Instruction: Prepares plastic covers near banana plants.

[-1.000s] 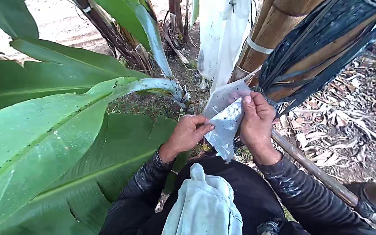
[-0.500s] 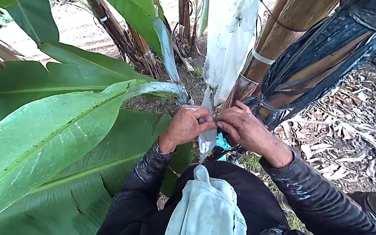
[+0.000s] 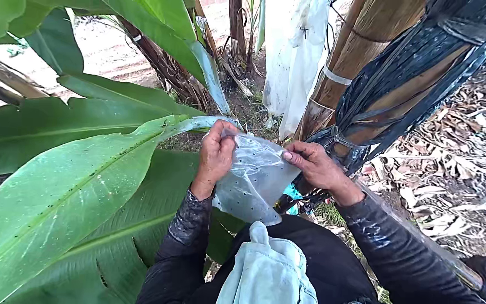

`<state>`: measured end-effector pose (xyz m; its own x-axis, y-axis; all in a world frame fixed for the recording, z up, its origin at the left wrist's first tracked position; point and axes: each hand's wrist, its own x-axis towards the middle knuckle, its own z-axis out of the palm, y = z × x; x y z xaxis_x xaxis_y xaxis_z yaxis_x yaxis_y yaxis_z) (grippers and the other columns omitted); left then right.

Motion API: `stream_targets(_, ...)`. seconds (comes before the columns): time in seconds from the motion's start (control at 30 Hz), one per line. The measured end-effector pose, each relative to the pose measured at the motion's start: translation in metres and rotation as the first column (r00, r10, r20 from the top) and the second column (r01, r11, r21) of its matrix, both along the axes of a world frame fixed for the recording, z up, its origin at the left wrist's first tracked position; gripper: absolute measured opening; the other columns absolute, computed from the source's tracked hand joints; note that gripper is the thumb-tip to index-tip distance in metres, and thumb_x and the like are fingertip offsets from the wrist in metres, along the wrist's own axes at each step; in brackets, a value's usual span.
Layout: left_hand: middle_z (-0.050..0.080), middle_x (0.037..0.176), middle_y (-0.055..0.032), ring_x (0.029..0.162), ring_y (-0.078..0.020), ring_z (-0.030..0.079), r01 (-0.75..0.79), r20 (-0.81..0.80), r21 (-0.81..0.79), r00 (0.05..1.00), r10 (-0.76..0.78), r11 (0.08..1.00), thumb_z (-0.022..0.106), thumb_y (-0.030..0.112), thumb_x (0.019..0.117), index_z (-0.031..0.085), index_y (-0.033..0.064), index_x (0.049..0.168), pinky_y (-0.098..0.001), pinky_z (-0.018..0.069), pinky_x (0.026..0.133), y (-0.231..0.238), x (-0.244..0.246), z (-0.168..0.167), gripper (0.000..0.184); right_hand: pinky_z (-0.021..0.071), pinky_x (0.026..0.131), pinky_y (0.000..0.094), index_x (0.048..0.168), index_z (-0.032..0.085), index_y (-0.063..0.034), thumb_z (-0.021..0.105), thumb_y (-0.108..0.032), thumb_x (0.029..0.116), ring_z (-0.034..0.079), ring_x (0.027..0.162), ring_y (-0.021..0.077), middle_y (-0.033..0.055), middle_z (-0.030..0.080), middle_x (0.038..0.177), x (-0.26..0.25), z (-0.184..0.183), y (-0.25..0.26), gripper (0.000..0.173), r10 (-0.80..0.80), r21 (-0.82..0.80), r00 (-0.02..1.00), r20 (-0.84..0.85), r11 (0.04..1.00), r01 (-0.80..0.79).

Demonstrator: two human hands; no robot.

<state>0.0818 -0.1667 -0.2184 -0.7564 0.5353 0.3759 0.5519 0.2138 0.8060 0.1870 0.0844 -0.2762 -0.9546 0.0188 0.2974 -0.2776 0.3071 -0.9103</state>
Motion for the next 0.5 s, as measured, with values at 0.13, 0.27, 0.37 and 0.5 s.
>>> stream_targets(0.13,0.065,0.084,-0.0050,0.072,-0.0128,0.063,0.051,-0.117,0.201,0.993,-0.028,0.978,0.065,0.020,0.0993,0.065,0.0036,0.094,-0.0323,0.0577,0.066,0.042,0.015,-0.017,0.017,0.0509,0.059,0.0323,0.091,0.067,-0.0112,0.046,-0.025,0.1059,0.057,0.061,0.0123,0.0009,0.060,0.070,-0.015,-0.005,-0.034,0.029,-0.143,-0.367,0.986,0.086,0.916,0.165)
stream_targets(0.27,0.062,0.063,-0.0084,0.060,-0.0173,0.064,0.255,-0.579,0.152,0.806,-0.123,0.955,0.070,0.024,0.0962,0.064,0.0024,0.068,-0.0327,0.0552,0.056,0.088,0.039,-0.064,0.036,0.0386,0.047,0.0195,0.065,0.051,-0.0200,0.043,-0.041,0.1094,0.043,0.048,0.0018,-0.0085,0.045,0.055,-0.025,-0.001,-0.068,0.050,-0.203,-0.707,0.932,0.301,0.608,0.361)
stream_targets(0.37,0.061,0.065,-0.0123,0.059,-0.0226,0.063,0.027,-0.609,0.067,0.793,0.020,0.997,0.062,0.018,0.0972,0.061,0.0020,0.067,-0.0372,0.0543,0.055,0.088,-0.001,-0.078,0.034,0.0578,0.065,0.0367,0.091,0.066,-0.0109,0.044,-0.044,0.1085,0.066,0.071,0.0151,0.0043,0.066,0.076,-0.023,-0.005,-0.077,0.044,-0.156,-0.682,0.862,0.483,0.551,0.481)
stream_targets(0.5,0.063,0.066,-0.0099,0.062,-0.0212,0.065,0.165,-0.575,0.015,0.808,-0.127,0.986,0.062,0.021,0.0957,0.064,0.0031,0.068,-0.0382,0.0557,0.057,0.105,0.011,-0.074,0.033,0.0546,0.066,0.0344,0.097,0.064,-0.0104,0.043,-0.045,0.1086,0.062,0.073,0.0127,0.0029,0.063,0.079,-0.028,-0.013,-0.066,0.043,-0.228,-0.682,0.830,0.508,0.483,0.550)
